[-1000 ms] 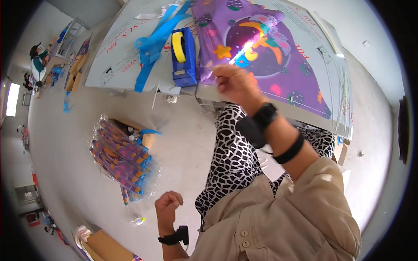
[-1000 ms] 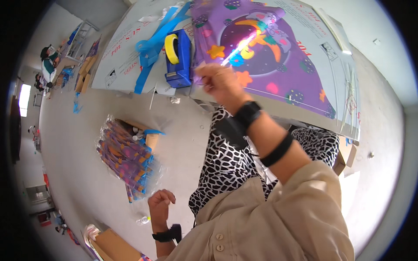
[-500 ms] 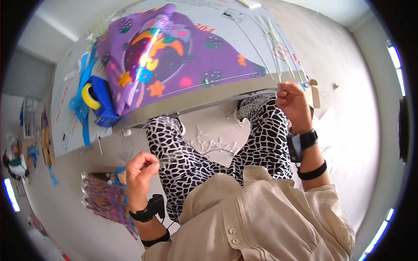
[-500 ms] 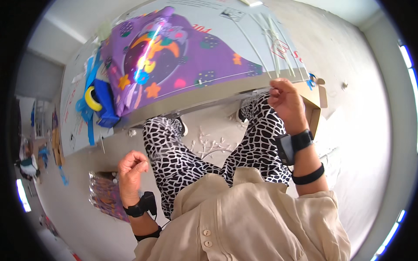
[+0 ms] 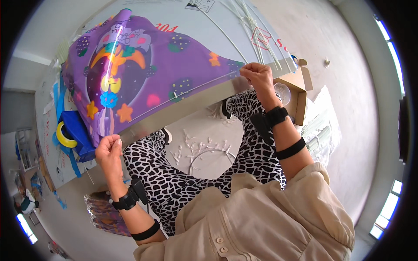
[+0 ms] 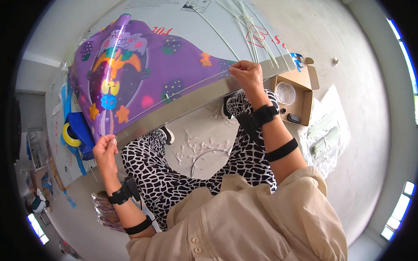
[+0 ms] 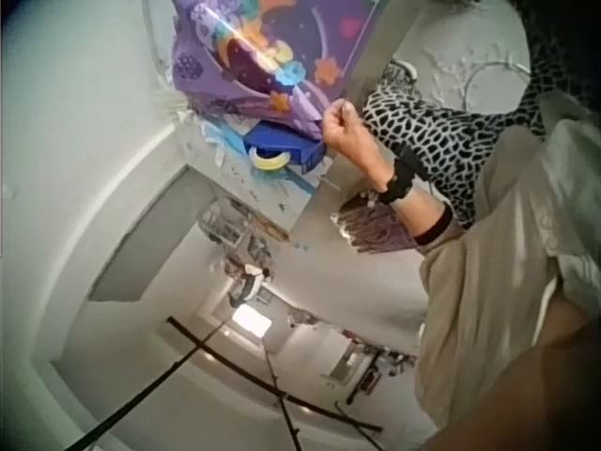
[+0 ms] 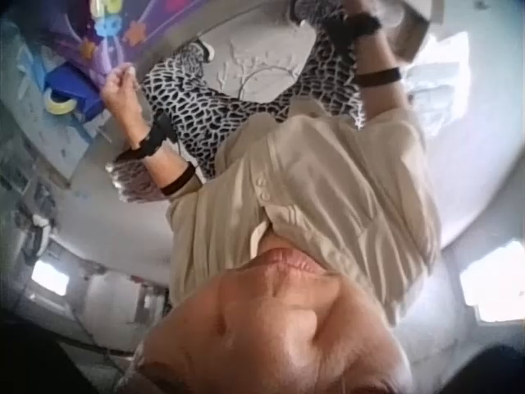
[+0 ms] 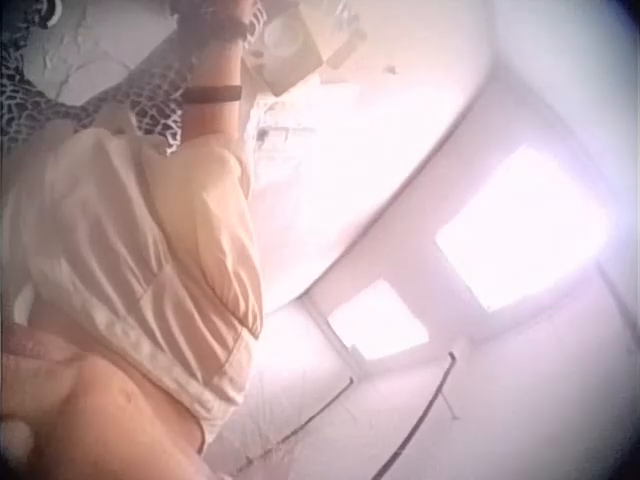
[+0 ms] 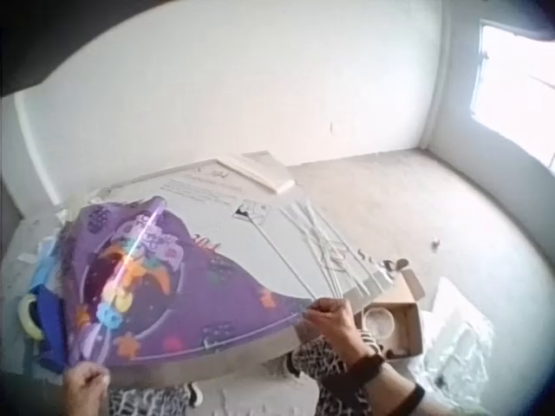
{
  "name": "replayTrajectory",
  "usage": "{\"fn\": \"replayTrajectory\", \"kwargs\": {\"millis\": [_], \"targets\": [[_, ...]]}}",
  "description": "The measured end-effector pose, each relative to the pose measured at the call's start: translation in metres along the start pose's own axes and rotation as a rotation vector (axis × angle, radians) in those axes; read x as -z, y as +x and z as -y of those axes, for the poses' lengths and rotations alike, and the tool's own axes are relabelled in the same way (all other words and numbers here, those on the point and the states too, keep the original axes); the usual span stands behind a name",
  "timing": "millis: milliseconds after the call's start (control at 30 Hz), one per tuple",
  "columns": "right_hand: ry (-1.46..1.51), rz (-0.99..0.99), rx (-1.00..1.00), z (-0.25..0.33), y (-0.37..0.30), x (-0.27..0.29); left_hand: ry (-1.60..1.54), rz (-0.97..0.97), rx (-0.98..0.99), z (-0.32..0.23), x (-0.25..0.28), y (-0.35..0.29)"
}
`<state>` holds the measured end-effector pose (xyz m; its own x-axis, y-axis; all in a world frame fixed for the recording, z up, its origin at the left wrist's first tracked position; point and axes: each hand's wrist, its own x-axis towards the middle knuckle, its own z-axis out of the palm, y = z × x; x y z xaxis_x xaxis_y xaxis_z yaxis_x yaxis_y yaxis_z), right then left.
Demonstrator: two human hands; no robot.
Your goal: The recorder is assembling a kite by attaching the sail material to the frame using a tape dispenser and string.
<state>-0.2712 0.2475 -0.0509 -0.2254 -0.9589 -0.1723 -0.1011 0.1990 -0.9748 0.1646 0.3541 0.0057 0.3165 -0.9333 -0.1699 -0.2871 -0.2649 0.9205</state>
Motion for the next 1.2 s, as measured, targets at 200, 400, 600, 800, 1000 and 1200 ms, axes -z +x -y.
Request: {"fn": "replayTrajectory", "kwargs": {"millis": [200,400,600,800,1000,1200], "targets": [[-0.003,0.041,-0.003,-0.003,0.011,-0.01,-0.021,-0.006,0.0,0.007,0.001,0.02],[-0.023,0.074,-0.002,-0.003,0.019,-0.01,-0.02,-0.005,0.003,0.006,-0.002,0.02],[-0.02,0.074,-0.001,-0.011,0.021,-0.01,-0.011,0.008,0.011,0.012,-0.001,0.02],[-0.094,0.042,-0.02,-0.008,0.015,-0.009,-0.004,0.006,0.009,0.013,0.0,0.019],[-0.044,-0.105,0.032,-0.007,0.006,-0.015,0.009,0.005,0.01,0.007,-0.006,0.024],[-0.293,-0.273,0.082,-0.013,0.007,-0.026,0.041,0.013,0.017,0.01,-0.012,0.04]]}}
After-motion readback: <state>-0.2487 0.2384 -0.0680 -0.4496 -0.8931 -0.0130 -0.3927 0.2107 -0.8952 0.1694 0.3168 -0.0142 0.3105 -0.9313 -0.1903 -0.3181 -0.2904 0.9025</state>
